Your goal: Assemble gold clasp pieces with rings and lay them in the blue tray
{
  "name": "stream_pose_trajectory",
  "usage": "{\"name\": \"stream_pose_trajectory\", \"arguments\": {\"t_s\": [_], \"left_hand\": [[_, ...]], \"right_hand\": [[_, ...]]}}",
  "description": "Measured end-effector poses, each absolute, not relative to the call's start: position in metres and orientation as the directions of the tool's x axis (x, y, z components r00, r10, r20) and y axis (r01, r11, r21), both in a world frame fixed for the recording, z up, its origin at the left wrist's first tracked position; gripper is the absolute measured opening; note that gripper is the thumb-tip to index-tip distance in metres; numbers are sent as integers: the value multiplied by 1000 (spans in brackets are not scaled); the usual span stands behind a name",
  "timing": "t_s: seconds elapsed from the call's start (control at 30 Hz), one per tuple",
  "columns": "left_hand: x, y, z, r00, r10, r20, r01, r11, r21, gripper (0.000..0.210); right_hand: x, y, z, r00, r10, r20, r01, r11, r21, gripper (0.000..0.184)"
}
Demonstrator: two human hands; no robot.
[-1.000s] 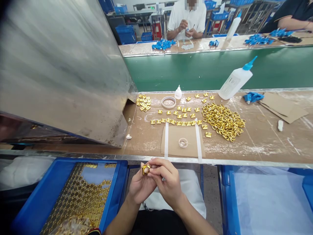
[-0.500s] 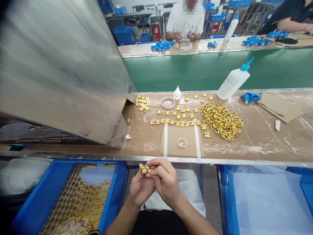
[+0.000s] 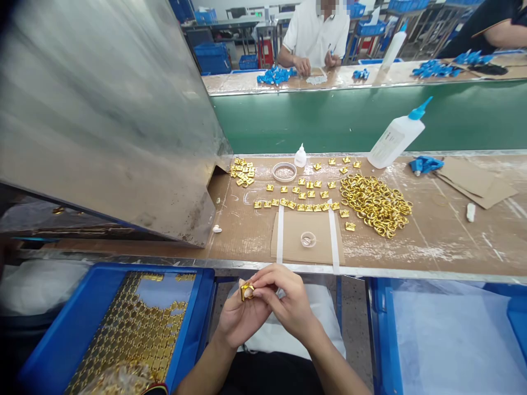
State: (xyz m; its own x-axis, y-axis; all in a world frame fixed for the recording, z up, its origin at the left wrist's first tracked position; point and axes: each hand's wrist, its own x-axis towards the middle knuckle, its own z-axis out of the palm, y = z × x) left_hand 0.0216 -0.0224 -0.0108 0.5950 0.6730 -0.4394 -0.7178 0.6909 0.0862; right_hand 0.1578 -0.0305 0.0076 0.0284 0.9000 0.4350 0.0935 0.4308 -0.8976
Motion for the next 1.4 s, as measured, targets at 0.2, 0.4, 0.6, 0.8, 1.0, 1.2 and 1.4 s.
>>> {"name": "stream_pose_trajectory", "arguments": {"t_s": [0.2,0.4,0.6,0.8,1.0,1.2,1.4], "left_hand": [[25,-24,-9,625,675,-393,-713,698,64,28],[24,-24,-9,632,677,-378,-702,706,92,32],[23,-24,-12,642,671,-370,-690,717,102,34],[23,-24,-13,642,673,-367,-690,716,105,32],[23,-22,-11,625,689,-367,-703,701,119,29],[18,-19,-10,591,703,-397,-724,679,125,29],[14,-17,-12,558,686,-468,-736,669,104,25]], "right_hand": [[158,-31,6,18,899,437,133,431,-892,17],[157,-32,12,11,894,448,158,441,-884,15],[157,-33,13,6,897,442,169,435,-885,16],[156,-32,11,16,893,450,169,442,-881,16],[155,-31,9,22,894,447,165,438,-884,15],[151,-33,7,60,893,447,110,439,-892,13],[147,-37,1,64,885,462,111,454,-884,8]]}}
